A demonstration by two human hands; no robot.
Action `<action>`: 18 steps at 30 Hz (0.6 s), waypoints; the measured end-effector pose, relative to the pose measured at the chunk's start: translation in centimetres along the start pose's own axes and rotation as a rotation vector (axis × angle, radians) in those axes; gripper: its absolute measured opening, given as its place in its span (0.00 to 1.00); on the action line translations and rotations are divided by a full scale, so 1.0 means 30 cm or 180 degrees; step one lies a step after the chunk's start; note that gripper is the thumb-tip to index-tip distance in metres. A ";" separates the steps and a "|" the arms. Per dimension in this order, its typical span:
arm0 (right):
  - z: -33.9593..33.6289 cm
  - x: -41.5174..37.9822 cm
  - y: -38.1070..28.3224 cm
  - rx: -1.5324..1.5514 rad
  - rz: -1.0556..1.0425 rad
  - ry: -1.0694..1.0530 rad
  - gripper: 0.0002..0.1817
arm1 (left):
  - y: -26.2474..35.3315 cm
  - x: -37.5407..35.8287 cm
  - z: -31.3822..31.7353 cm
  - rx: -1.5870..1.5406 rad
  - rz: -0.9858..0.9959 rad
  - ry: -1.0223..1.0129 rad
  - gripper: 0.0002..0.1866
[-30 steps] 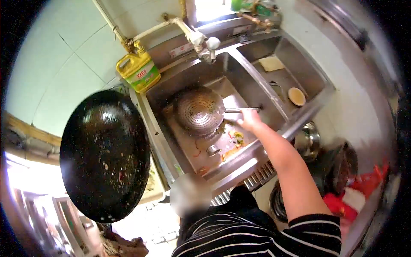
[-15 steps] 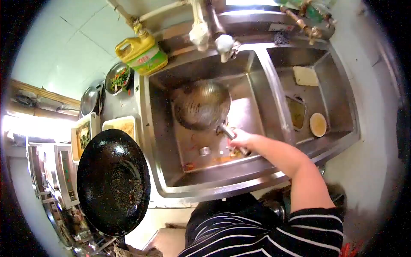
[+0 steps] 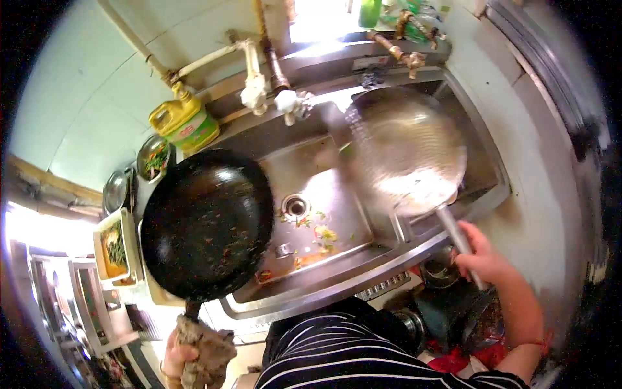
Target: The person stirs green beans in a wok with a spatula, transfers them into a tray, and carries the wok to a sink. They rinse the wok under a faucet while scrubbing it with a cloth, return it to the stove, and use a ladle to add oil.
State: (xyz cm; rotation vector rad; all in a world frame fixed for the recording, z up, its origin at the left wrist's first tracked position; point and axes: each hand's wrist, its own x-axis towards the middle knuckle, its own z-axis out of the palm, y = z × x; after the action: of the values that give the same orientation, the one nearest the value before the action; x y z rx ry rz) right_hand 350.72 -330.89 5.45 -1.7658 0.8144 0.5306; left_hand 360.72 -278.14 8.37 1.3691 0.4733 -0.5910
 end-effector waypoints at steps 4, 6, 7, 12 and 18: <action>-0.121 0.224 0.115 0.0008 -0.0354 0.0693 0.34 | -0.085 0.223 -0.109 0.0742 -0.0325 -0.0605 0.29; -0.171 0.390 0.119 -0.0002 -0.0006 0.0585 0.24 | -0.060 0.297 -0.031 0.0747 -0.0685 -0.0864 0.30; -0.180 0.471 0.119 0.0095 0.0136 0.0533 0.21 | -0.060 0.334 0.003 0.0883 -0.0650 -0.0949 0.28; -0.140 0.944 0.335 0.0216 0.0656 0.0477 0.19 | -0.133 0.556 0.041 0.1279 -0.0836 -0.1376 0.18; 0.008 0.984 0.124 -0.2047 -0.0998 0.1294 0.31 | -0.301 0.789 0.140 0.0438 -0.0840 -0.1678 0.15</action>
State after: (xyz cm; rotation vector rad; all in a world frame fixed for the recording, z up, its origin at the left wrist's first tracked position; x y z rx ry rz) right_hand 367.66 -339.33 -17.52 -2.5994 0.6517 0.2292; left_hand 373.00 -285.89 -12.82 1.2238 0.1850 -1.1805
